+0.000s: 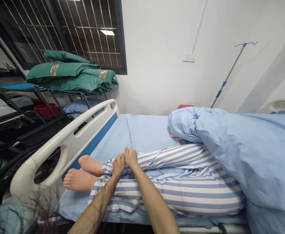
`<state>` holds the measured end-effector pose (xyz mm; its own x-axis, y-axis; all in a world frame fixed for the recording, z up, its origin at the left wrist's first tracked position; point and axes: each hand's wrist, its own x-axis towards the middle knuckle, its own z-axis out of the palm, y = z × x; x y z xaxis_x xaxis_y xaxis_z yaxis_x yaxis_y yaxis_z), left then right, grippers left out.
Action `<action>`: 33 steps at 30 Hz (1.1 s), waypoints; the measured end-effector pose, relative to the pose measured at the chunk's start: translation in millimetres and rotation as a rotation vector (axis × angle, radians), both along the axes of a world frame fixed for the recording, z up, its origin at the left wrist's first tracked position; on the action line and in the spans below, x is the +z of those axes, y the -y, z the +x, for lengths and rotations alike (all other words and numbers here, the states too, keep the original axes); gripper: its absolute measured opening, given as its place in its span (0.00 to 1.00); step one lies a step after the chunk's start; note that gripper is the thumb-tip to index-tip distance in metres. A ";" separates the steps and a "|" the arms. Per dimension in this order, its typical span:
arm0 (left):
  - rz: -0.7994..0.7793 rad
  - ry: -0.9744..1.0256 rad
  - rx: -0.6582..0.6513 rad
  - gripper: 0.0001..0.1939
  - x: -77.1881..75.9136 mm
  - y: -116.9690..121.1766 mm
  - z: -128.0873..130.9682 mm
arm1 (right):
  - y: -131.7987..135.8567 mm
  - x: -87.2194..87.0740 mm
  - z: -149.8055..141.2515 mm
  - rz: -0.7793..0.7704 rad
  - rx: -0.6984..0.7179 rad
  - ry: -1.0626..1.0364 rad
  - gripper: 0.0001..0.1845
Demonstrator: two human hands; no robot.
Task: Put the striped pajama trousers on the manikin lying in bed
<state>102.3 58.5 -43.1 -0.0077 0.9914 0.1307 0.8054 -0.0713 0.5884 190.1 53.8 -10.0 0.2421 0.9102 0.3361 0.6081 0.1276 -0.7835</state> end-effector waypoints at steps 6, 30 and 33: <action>-0.006 0.050 0.021 0.18 -0.1 -0.1 0.2 | -12.2 -1.8 2.9 -0.009 -0.019 0.055 0.24; 0.142 0.462 0.085 0.20 42.5 -22.3 46.4 | -19.8 -31.3 17.7 -0.031 -0.111 -0.148 0.22; 0.059 0.371 0.065 0.21 6.8 -17.8 38.4 | -20.8 -34.0 17.0 -0.046 -0.132 -0.146 0.20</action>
<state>140.7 76.3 -36.4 -0.1275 0.9782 0.1642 0.5425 -0.0698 0.8371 207.1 74.6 -44.0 0.4034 0.8810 0.2473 0.4965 0.0163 -0.8679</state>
